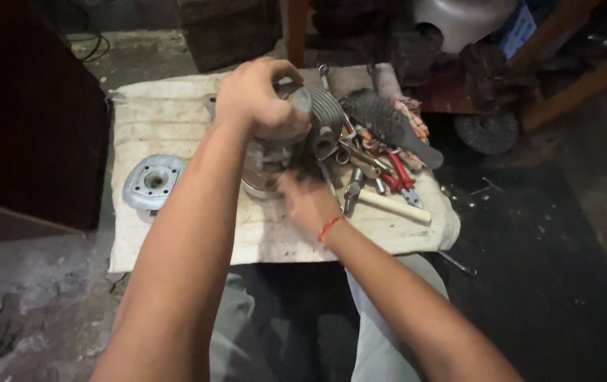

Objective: The person assembles a small engine cylinder and piston by hand, using a cloth to wipe components before placing a metal head over the assembly.

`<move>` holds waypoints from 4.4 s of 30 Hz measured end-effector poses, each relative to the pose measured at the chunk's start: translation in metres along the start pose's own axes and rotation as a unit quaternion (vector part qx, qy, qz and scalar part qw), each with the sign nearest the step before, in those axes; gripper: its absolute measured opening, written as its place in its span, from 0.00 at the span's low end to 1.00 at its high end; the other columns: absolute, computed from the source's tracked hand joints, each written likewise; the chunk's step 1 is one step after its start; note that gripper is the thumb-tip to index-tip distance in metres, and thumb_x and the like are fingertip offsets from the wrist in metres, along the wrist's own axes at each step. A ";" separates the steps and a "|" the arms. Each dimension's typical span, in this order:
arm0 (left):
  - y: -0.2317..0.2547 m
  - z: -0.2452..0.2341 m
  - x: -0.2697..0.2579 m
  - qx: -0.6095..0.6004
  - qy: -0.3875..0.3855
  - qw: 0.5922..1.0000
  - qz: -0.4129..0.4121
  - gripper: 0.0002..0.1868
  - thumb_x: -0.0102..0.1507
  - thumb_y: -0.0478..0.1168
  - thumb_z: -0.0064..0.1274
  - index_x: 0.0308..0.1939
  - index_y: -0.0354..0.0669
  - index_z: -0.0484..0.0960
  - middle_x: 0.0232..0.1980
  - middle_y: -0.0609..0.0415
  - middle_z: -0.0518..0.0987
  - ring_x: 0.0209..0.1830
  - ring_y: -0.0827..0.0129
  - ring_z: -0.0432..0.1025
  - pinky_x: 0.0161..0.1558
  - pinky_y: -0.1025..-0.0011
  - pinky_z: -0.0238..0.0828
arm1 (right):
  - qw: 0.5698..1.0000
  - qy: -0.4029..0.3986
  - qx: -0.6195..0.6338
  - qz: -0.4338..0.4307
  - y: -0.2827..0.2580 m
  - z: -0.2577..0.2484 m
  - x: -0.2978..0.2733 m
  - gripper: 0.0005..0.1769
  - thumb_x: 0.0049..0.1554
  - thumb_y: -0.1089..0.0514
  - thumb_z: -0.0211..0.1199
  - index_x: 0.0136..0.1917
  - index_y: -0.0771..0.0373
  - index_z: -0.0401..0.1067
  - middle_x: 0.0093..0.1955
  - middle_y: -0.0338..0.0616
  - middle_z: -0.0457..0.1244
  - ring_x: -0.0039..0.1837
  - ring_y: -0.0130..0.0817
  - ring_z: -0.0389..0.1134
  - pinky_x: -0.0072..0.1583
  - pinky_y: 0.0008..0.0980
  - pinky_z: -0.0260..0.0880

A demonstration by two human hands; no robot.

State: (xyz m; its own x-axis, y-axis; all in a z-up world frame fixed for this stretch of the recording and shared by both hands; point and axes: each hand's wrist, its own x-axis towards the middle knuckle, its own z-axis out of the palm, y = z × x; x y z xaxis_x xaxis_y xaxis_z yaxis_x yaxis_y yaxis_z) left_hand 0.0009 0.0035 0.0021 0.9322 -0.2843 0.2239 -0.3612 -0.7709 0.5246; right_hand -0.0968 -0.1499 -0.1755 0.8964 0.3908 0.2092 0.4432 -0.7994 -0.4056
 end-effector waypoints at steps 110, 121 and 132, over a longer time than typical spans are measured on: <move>0.020 0.001 0.018 0.049 -0.018 0.979 -0.195 0.35 0.40 0.58 0.68 0.53 0.65 0.85 0.62 0.55 0.78 0.64 0.50 0.68 0.63 0.55 0.65 | 0.998 -0.010 -0.055 0.004 -0.054 0.028 0.020 0.43 0.48 0.53 0.52 0.77 0.59 0.54 0.73 0.53 0.59 0.69 0.49 0.68 0.54 0.48 0.72; 0.011 -0.002 0.042 0.017 -0.013 0.954 -0.299 0.30 0.45 0.62 0.62 0.52 0.69 0.86 0.61 0.57 0.79 0.66 0.51 0.69 0.64 0.53 0.65 | 0.997 -0.056 0.050 0.026 -0.039 -0.025 0.018 0.34 0.55 0.57 0.55 0.75 0.46 0.63 0.78 0.33 0.56 0.61 0.46 0.70 0.62 0.44 0.72; -0.003 -0.007 0.028 0.074 -0.167 0.973 -0.140 0.60 0.38 0.64 0.75 0.72 0.57 0.67 0.72 0.42 0.67 0.73 0.46 0.62 0.70 0.56 0.60 | 0.995 -0.024 0.096 -0.004 -0.023 -0.019 -0.001 0.33 0.55 0.58 0.58 0.73 0.45 0.66 0.75 0.37 0.60 0.64 0.46 0.69 0.63 0.42 0.70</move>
State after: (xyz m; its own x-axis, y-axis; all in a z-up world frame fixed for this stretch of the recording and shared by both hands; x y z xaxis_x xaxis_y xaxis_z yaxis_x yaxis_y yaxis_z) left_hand 0.0281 0.0023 0.0124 0.9580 -0.2012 -0.2045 -0.1068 -0.9117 0.3967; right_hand -0.1080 -0.1400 -0.1496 0.8905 0.4209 0.1725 0.4390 -0.6960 -0.5682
